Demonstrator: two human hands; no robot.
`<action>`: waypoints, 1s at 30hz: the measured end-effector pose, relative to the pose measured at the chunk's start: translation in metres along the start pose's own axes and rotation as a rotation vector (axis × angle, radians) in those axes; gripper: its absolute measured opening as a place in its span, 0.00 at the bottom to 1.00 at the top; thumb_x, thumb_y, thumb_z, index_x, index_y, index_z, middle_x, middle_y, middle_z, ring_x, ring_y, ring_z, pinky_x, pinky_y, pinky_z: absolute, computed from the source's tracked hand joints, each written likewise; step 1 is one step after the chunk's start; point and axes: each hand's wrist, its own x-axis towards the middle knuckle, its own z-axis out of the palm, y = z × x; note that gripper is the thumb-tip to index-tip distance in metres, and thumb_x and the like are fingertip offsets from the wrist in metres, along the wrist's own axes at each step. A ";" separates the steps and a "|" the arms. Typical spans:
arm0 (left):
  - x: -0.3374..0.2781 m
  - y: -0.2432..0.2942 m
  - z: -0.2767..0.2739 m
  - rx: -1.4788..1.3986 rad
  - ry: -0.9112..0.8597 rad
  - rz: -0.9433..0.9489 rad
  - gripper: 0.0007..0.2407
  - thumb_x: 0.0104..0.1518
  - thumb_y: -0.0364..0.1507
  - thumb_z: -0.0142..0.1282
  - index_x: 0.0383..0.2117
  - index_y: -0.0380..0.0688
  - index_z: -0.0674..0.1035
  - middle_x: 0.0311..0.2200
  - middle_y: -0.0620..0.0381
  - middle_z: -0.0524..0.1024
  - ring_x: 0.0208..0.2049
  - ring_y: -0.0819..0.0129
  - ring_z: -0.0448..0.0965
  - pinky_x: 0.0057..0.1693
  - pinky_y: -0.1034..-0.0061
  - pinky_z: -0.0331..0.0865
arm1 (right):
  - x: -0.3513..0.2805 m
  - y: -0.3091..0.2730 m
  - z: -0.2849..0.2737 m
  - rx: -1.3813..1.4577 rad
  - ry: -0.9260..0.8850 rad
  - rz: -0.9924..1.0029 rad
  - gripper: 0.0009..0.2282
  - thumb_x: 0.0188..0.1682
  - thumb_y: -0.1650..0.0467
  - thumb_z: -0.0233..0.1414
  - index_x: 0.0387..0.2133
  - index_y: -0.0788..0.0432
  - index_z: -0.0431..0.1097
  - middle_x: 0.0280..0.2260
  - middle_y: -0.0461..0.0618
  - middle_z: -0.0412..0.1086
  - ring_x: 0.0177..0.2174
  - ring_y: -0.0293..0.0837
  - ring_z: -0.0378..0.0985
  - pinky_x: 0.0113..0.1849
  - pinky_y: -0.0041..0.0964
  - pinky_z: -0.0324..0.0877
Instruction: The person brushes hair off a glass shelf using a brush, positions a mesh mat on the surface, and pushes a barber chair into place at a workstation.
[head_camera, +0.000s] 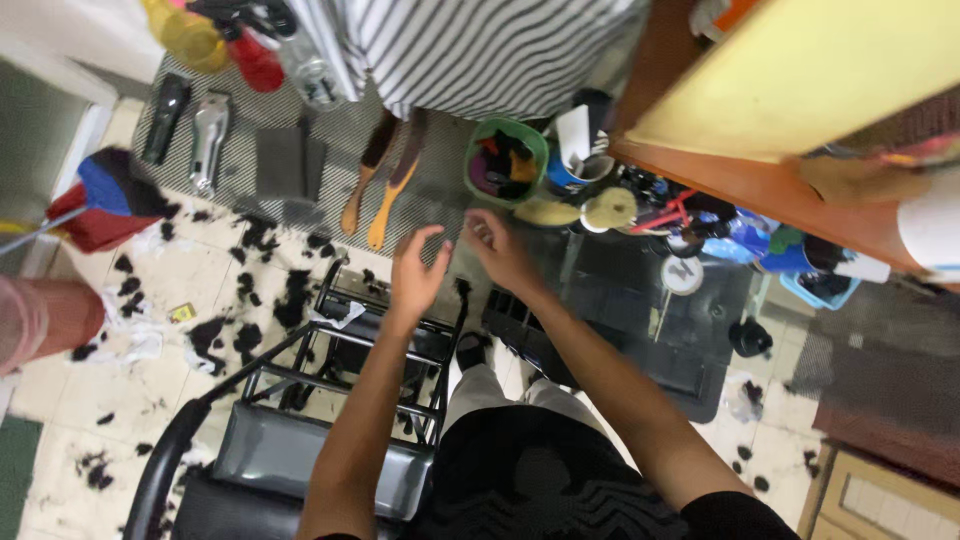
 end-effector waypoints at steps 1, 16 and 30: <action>-0.007 0.008 0.007 -0.097 -0.027 0.005 0.12 0.59 0.28 0.61 0.47 0.41 0.77 0.45 0.44 0.80 0.48 0.47 0.80 0.56 0.63 0.71 | -0.012 0.003 -0.006 0.003 0.019 0.007 0.16 0.57 0.69 0.55 0.56 0.58 0.67 0.38 0.49 0.70 0.34 0.40 0.70 0.37 0.34 0.70; -0.087 0.087 0.105 -0.243 -0.547 -0.243 0.14 0.62 0.30 0.58 0.53 0.45 0.78 0.48 0.50 0.81 0.50 0.61 0.81 0.55 0.69 0.74 | -0.182 0.071 -0.117 0.192 0.307 0.204 0.11 0.58 0.70 0.51 0.53 0.58 0.68 0.34 0.43 0.68 0.32 0.33 0.67 0.35 0.28 0.66; -0.241 0.175 0.207 -0.278 -0.627 -0.090 0.12 0.61 0.26 0.59 0.50 0.40 0.78 0.43 0.55 0.80 0.39 0.71 0.77 0.46 0.77 0.72 | -0.410 0.119 -0.210 0.253 0.548 0.182 0.12 0.56 0.72 0.51 0.52 0.58 0.67 0.37 0.41 0.71 0.31 0.31 0.69 0.34 0.26 0.66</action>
